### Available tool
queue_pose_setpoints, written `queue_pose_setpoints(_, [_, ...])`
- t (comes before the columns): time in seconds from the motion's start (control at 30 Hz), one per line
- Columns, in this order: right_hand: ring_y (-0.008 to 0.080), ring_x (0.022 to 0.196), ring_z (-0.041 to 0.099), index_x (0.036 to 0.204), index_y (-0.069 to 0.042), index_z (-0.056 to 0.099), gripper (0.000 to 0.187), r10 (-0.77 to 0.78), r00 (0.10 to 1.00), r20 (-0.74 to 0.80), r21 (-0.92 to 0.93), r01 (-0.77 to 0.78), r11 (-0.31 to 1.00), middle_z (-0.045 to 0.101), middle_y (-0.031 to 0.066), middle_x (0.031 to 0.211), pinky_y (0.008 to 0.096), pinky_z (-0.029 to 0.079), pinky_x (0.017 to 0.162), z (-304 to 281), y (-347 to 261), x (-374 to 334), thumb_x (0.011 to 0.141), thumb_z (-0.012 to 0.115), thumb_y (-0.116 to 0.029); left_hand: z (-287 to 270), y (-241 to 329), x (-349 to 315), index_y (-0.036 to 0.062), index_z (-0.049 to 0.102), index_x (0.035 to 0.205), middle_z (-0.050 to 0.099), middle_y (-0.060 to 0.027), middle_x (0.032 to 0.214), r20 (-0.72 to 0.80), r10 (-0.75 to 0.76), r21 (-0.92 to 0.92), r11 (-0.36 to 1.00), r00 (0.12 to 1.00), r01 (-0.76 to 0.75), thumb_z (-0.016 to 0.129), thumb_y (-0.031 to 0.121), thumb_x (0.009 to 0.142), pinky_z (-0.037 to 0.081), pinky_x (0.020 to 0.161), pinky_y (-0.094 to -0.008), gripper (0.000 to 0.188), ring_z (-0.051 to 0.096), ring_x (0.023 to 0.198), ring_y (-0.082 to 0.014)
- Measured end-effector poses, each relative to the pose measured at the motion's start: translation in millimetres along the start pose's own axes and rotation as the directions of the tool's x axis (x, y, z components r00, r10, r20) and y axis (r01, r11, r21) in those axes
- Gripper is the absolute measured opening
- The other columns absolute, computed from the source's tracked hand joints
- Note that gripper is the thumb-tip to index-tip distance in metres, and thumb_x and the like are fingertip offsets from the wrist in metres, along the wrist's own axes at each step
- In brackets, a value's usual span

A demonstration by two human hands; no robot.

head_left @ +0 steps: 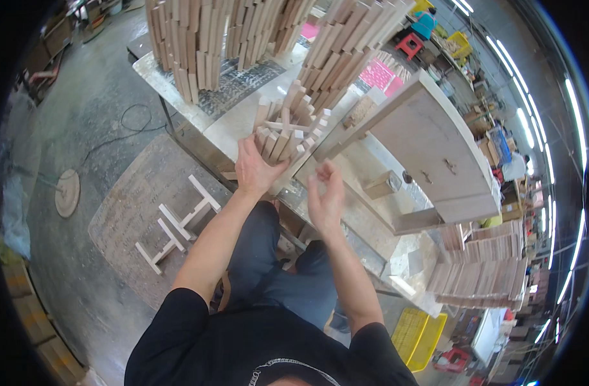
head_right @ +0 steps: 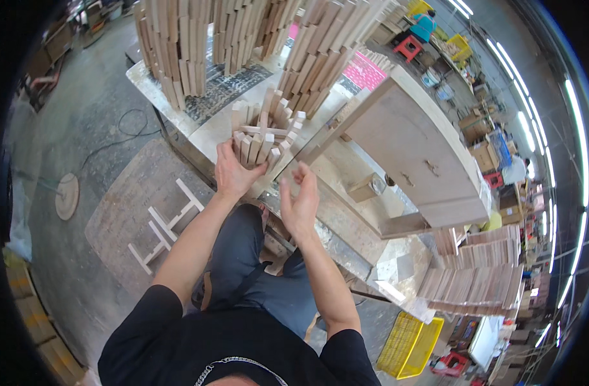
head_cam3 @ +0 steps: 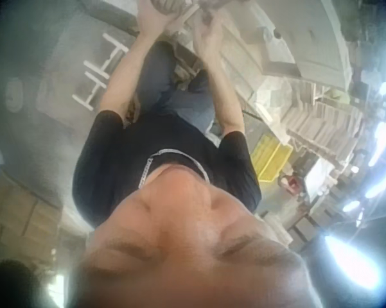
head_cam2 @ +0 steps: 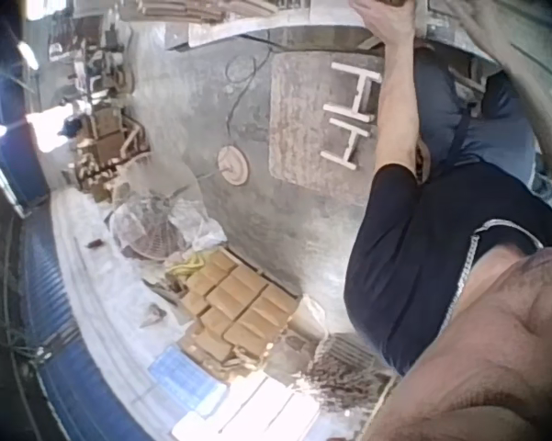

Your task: Assembling circular or cage-like structures by interlocking small H-shaped wooden pieces.

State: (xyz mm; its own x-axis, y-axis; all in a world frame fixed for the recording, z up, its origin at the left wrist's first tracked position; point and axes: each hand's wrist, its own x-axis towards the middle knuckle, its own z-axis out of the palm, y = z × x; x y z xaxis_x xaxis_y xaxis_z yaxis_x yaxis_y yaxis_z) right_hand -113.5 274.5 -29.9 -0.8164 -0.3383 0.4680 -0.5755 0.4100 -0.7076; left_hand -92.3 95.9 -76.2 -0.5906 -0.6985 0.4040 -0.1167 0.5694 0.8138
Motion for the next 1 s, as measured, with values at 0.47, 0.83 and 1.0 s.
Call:
queue_pose_setpoints(0.47, [0.0345,0.095,0.072,0.115,0.004,0.066,0.027,0.177,0.971,0.163,0.067,-0.19,0.979,0.069,0.0213,0.102,0.0411,0.057,0.084,-48.7,-8.5,-103.4,0.092,0.073,-0.008,0.0,-5.5,1.7,-0.0037,0.05,0.128,0.058,-0.0223,0.118,0.049,0.054,0.051,0.997,0.997,-0.056,0.093,0.037,0.067,0.053,0.093,-0.0478,0.085,0.063,0.11,-0.0398])
queue_pose_setpoints(0.83, [0.0365,0.093,0.07,0.119,0.003,0.068,0.027,0.032,0.982,0.186,0.007,-0.034,0.999,0.07,0.0206,0.099,0.0417,0.056,0.084,-83.2,-41.8,-98.6,0.094,0.069,-0.008,-17.5,8.3,15.5,-0.0066,0.048,0.135,0.057,-0.0255,0.133,0.196,-0.125,0.054,0.992,0.973,0.117,0.092,0.053,0.068,0.049,0.104,-0.046,0.1,0.059,0.124,-0.04])
queue_pose_setpoints(1.0, [0.039,0.099,0.069,0.129,0.004,0.063,0.034,-0.136,0.982,0.131,0.121,0.121,0.985,0.068,0.0236,0.109,0.0435,0.055,0.087,-46.2,-74.3,2.7,0.096,0.065,-0.006,-19.2,5.2,12.6,-0.0042,0.051,0.128,0.062,-0.0255,0.124,0.185,-0.067,0.046,0.997,0.98,0.059,0.092,0.053,0.068,0.052,0.096,-0.0484,0.092,0.064,0.115,-0.0422])
